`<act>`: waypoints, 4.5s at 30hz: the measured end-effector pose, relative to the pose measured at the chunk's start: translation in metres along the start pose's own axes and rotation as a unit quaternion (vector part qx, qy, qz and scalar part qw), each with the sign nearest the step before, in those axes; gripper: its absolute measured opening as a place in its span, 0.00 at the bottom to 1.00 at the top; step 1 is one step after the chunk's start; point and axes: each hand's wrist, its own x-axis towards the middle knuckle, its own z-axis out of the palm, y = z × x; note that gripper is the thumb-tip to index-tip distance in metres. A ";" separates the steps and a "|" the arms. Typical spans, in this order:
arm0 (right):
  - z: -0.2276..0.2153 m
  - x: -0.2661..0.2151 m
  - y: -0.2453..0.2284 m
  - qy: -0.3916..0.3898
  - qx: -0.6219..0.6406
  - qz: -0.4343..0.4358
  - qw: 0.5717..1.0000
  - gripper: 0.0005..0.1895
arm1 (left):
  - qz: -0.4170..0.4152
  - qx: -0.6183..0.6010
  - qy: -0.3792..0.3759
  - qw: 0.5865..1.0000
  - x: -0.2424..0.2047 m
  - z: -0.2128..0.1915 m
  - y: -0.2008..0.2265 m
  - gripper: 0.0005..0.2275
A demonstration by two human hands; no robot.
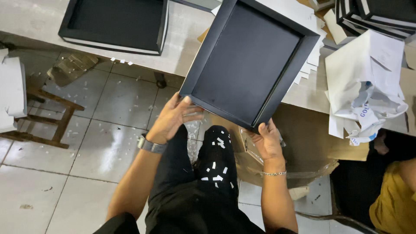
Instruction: The person assembles a black rectangular frame by attaching white strips to its edges. They then fold white paper pieces and insert them into the frame. The task is performed on a cluttered table with stacks of frames and paper.
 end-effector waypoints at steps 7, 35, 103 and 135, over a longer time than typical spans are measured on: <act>0.015 -0.010 0.017 0.031 -0.044 0.018 0.998 0.36 | 0.075 -0.084 0.031 0.993 0.008 0.007 -0.010 0.22; 0.281 0.157 0.144 -0.017 0.169 0.145 0.975 0.12 | 0.042 -0.181 0.196 0.963 -0.091 -0.118 -0.051 0.21; -0.062 0.141 -0.064 -0.174 -0.756 -0.121 0.619 0.43 | 0.370 0.829 -0.125 0.399 0.181 0.038 -0.034 0.36; 0.024 0.232 -0.098 -0.108 -0.819 -0.018 0.564 0.47 | 0.085 0.848 -0.192 0.486 0.242 0.037 0.032 0.26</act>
